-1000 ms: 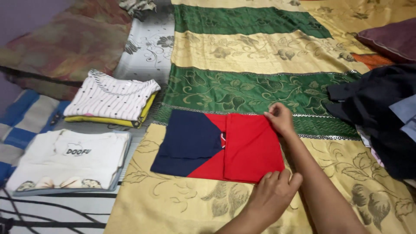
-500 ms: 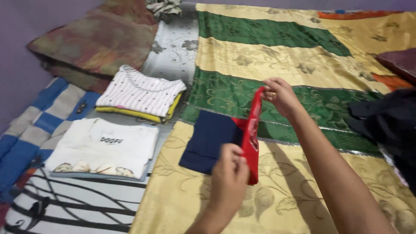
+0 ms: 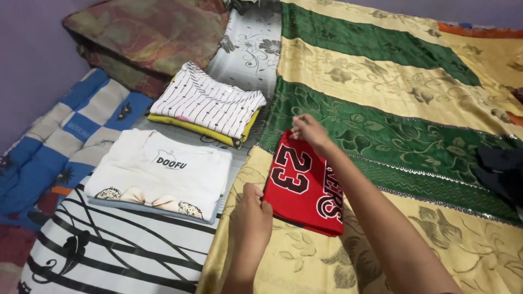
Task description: Folding various t-shirts and shirts on a bed and organizing them into stacks.
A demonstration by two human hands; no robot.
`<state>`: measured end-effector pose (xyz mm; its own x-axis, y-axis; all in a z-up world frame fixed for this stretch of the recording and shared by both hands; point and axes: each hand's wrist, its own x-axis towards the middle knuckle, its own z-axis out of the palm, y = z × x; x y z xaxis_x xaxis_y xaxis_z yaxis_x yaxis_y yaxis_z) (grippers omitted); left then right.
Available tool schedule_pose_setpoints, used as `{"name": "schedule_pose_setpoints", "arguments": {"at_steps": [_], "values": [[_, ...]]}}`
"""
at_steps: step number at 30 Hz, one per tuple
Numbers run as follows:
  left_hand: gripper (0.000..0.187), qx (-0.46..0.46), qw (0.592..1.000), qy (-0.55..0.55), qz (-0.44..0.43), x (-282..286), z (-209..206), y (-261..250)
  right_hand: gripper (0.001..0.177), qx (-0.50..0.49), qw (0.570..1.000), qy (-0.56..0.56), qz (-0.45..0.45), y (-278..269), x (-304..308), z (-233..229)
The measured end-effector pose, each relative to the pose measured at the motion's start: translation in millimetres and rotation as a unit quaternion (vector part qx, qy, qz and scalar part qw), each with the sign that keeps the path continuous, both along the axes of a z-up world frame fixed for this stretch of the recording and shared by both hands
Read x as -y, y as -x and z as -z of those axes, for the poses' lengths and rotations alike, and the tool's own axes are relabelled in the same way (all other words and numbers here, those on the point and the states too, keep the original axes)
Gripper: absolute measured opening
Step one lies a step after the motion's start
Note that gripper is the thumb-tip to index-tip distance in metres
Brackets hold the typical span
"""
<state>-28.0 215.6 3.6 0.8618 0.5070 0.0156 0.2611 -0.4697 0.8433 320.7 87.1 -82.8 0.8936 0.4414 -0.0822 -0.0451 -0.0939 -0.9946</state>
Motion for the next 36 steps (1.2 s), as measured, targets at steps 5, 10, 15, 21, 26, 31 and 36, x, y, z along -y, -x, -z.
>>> {"name": "schedule_pose_setpoints", "arguments": {"at_steps": [5, 10, 15, 21, 26, 31, 36], "values": [[0.019, -0.083, 0.995, -0.045, 0.02, -4.4, -5.7, 1.1, 0.047, 0.037, 0.998, 0.042, -0.009, 42.3, 4.0, -11.3], [0.016, -0.068, 0.995, -0.064, 0.025, -4.8, -8.9, 4.6, 0.064, 0.372, 0.886, 0.276, -0.037, 152.2, 41.1, -55.3], [0.012, -0.04, 0.995, -0.094, 0.022, -6.2, 12.9, 0.4, 0.064, 0.429, 0.825, 0.365, -0.049, 225.9, 71.8, -39.4], [0.017, -0.046, 0.975, -0.217, 0.013, 22.6, -24.3, 11.4, 0.065, 0.383, 0.832, 0.401, -0.011, 259.0, 79.4, -39.8], [0.041, 0.022, 0.948, -0.302, 0.097, 63.6, 19.3, -2.5, 0.066, 0.337, 0.857, 0.389, -0.008, 226.9, 88.6, -19.9], [0.071, -0.077, 0.939, -0.275, 0.193, 81.9, 20.0, 0.9, 0.074, 0.168, 0.865, 0.42, 0.216, 195.0, 97.8, -13.4], [0.074, -0.128, 0.934, -0.28, 0.183, 82.7, 19.9, 0.8, 0.046, 0.041, 0.916, 0.321, 0.235, 194.2, 96.4, -32.2]]}}
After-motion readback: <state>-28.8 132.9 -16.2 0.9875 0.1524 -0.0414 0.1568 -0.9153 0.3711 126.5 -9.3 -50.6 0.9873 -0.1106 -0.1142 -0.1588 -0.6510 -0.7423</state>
